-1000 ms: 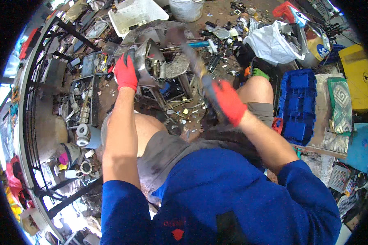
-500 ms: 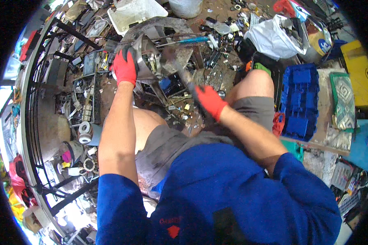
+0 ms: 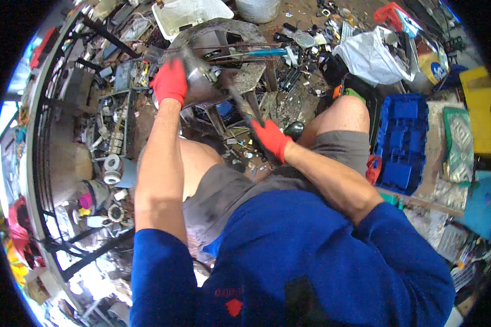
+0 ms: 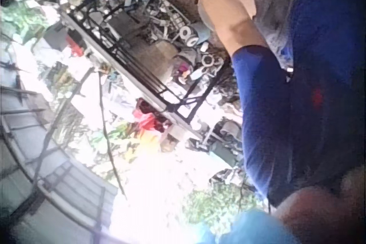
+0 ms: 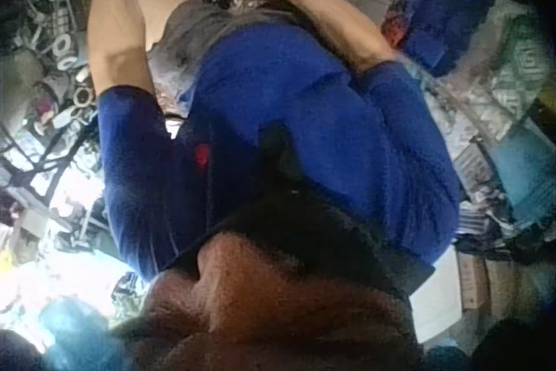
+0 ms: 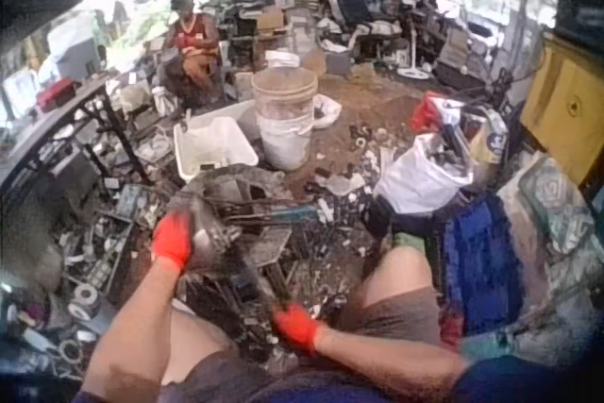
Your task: The person sits on the floor and uses a screwdriver to disassemble a motor or fan assembly. They remove screws, separate the housing, and manipulate internal components and wires.
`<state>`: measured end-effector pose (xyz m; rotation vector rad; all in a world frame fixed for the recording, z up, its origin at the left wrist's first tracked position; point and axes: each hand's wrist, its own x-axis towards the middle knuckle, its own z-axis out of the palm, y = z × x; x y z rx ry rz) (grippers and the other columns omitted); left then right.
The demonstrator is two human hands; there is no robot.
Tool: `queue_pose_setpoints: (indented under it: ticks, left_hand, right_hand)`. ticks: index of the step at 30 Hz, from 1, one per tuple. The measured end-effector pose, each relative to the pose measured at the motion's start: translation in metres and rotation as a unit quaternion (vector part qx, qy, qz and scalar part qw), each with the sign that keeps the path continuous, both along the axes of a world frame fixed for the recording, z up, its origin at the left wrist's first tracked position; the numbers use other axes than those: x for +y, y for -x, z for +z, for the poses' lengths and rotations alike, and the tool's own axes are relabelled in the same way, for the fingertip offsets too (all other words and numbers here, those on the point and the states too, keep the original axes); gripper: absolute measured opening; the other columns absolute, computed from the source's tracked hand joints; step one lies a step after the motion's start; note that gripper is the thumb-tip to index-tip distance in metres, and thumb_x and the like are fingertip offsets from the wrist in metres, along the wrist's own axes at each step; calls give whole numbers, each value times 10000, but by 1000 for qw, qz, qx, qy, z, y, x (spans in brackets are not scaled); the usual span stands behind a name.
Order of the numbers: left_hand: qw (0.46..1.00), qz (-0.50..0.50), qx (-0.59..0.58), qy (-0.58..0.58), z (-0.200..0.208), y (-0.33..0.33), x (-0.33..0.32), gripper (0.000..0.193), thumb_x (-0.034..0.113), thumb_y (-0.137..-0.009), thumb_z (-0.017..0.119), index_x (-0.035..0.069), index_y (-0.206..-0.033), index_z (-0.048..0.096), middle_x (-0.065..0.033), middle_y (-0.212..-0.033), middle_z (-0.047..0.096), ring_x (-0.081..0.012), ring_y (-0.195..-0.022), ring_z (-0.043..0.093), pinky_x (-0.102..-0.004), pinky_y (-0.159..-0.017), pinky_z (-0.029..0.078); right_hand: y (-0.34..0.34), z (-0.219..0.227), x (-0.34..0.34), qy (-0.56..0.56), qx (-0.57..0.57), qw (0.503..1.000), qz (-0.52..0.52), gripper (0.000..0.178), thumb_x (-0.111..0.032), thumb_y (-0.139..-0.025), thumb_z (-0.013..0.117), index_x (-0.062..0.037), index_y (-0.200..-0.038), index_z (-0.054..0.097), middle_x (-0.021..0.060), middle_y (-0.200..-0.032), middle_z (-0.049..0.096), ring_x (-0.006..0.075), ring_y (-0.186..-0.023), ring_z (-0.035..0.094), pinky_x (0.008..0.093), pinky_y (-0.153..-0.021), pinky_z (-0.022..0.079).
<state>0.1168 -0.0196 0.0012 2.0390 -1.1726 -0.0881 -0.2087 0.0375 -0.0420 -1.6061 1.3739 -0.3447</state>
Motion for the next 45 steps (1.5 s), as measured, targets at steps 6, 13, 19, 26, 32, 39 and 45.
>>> queue_pose_setpoints:
  ticks: [6,13,19,26,32,39,45]
  left_hand:
    - [999,-40,-9,24,4,-1,8,482,409,-958,502,79,-1296,599,-224,-1224,626,-388,-1169,571,-429,-1010,434]
    - [998,-24,-58,-1,-12,-12,16,565,439,-976,467,-11,-1307,556,-259,-1303,561,-416,-1214,521,-448,-1040,400]
    - [997,-5,-75,19,-10,-11,8,570,425,-978,467,-29,-1314,539,-284,-1353,508,-441,-1248,483,-458,-1065,377]
    - [994,-47,-102,-20,-27,-34,9,548,431,-971,491,41,-1355,529,-318,-1368,482,-449,-1296,433,-456,-1090,355]
    - [999,-52,-14,-5,-17,3,5,549,430,-992,442,27,-1356,520,-238,-1345,544,-427,-1232,506,-454,-1048,385]
    - [999,-45,-6,-8,-8,-10,16,483,368,-1002,466,54,-1364,526,-214,-1351,553,-367,-1266,509,-406,-1060,383]
    - [987,-100,-121,38,-14,-20,42,441,341,-1002,450,47,-1313,555,-217,-1296,580,-395,-1212,525,-434,-1029,397]
  right_hand:
    - [48,80,-48,162,-64,984,-33,624,-454,-967,496,57,-1325,484,286,-1248,567,390,-1141,576,432,-979,442]
    - [48,166,-49,147,-490,857,-64,486,-402,-944,530,-17,-1241,528,168,-1164,581,308,-1068,569,365,-915,454]
    - [-11,46,-6,-67,-5,996,58,761,-547,-931,506,76,-1365,454,297,-1348,520,434,-1270,492,431,-1073,381]
    - [72,168,-59,328,-238,913,36,490,-417,-977,472,10,-1201,561,238,-1106,604,378,-1051,581,410,-908,480]
    - [35,111,-26,213,-156,963,-51,605,-446,-953,486,31,-1325,466,291,-1298,502,390,-1212,513,444,-1025,405]
    - [-19,70,-26,-2,-96,993,68,683,-531,-949,486,64,-1281,535,311,-1265,571,434,-1156,571,428,-989,448]
    - [68,210,-61,299,-418,839,177,585,-468,-958,479,53,-1216,538,261,-1174,597,415,-1092,570,439,-955,454]
